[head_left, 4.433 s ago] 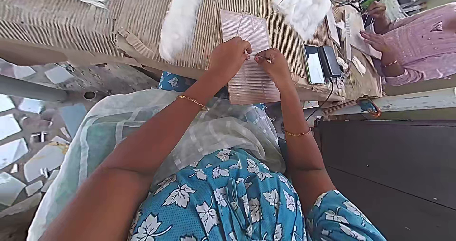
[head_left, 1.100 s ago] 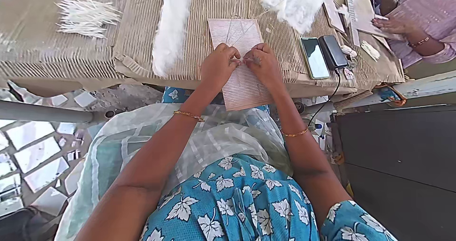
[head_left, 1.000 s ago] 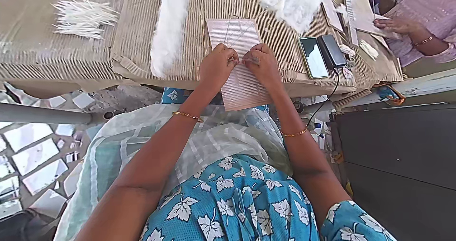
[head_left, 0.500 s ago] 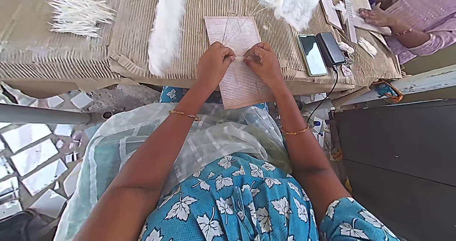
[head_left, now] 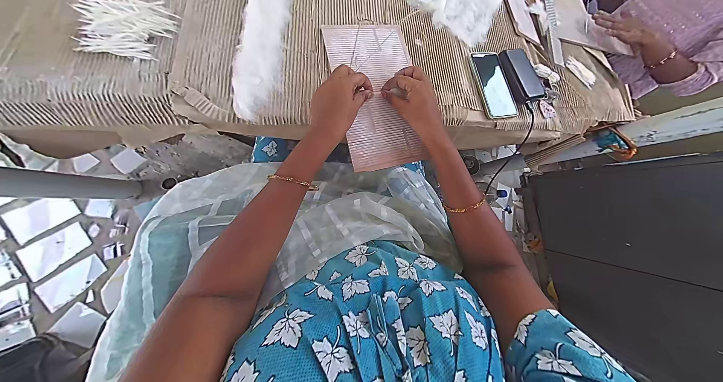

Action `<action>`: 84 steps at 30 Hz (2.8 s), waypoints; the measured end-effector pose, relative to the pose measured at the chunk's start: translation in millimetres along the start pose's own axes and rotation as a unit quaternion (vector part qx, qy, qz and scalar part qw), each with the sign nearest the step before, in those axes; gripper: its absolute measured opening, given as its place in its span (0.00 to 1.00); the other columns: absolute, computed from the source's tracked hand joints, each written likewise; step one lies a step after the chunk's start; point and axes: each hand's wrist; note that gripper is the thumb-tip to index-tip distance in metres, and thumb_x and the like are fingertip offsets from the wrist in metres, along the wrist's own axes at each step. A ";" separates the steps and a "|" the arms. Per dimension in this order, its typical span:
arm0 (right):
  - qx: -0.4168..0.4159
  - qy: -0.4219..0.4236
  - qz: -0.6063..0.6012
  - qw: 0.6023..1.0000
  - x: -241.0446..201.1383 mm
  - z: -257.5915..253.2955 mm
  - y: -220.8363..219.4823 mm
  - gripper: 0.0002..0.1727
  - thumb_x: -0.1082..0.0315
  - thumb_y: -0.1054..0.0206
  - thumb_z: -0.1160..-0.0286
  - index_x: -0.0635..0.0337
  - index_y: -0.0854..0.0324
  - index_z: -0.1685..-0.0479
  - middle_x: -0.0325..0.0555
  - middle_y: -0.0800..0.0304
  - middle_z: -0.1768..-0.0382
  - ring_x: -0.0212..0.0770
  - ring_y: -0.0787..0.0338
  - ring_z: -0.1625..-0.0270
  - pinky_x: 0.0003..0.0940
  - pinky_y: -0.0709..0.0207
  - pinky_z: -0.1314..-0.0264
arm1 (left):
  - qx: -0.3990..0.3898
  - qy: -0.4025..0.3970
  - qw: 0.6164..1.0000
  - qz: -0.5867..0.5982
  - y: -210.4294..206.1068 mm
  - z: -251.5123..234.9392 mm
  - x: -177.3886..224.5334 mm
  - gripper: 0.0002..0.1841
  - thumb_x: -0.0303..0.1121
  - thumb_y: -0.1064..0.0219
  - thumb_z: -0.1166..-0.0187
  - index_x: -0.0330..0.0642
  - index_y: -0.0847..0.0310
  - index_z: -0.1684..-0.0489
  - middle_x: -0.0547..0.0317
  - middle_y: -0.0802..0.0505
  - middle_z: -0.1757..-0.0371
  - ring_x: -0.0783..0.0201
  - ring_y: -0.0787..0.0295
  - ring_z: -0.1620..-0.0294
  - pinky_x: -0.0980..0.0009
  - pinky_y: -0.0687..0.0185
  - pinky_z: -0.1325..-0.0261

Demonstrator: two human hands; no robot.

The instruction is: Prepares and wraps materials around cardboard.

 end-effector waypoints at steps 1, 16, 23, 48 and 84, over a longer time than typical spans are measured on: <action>-0.002 0.002 -0.010 1.000 0.4 0.5 2.1 0.08 0.63 0.26 0.26 0.54 0.06 0.54 0.54 0.14 0.39 0.53 0.19 0.31 0.51 0.28 0.29 | -0.003 0.000 1.000 0.003 0.5 -0.1 -0.4 0.09 0.36 0.33 0.14 0.43 0.11 0.47 0.45 0.13 0.43 0.47 0.13 0.46 0.46 0.19 0.44; -0.038 -0.015 -0.036 0.999 19.1 1.3 26.9 0.11 0.63 0.24 0.28 0.54 0.07 0.49 0.58 0.18 0.33 0.55 0.22 0.27 0.52 0.31 0.25 | 0.009 -0.081 0.997 0.000 3.8 -6.4 2.5 0.13 0.40 0.30 0.16 0.47 0.10 0.40 0.41 0.13 0.38 0.42 0.14 0.39 0.43 0.21 0.38; -0.026 -0.026 -0.009 0.999 18.7 1.6 22.4 0.09 0.65 0.28 0.24 0.57 0.07 0.53 0.56 0.15 0.38 0.54 0.20 0.30 0.51 0.30 0.26 | -0.011 -0.058 0.998 -0.026 -7.3 -12.0 6.9 0.10 0.36 0.33 0.14 0.42 0.09 0.48 0.42 0.11 0.41 0.42 0.14 0.37 0.43 0.22 0.36; 0.022 -0.051 -0.191 0.980 47.8 1.8 51.6 0.10 0.64 0.34 0.17 0.60 0.12 0.49 0.40 0.12 0.52 0.23 0.16 0.51 0.23 0.23 0.44 | 0.043 -0.062 0.997 -0.028 45.9 43.3 -53.7 0.19 0.30 0.54 0.05 0.44 0.15 0.33 0.47 0.05 0.52 0.43 0.08 0.50 0.36 0.20 0.46; -0.227 0.061 0.196 0.952 -25.4 17.7 -1.9 0.55 0.26 0.66 0.16 0.67 0.57 0.05 0.57 0.60 0.04 0.51 0.59 0.02 0.57 0.73 0.04 | -0.004 -0.015 0.987 -0.162 39.1 52.4 -24.3 0.16 0.38 0.45 0.06 0.39 0.12 0.41 0.37 0.09 0.45 0.33 0.10 0.41 0.33 0.19 0.45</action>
Point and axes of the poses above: each hand's wrist, its own z-axis away from the middle knuckle, its own y-axis out of the back of the hand, x = y × z
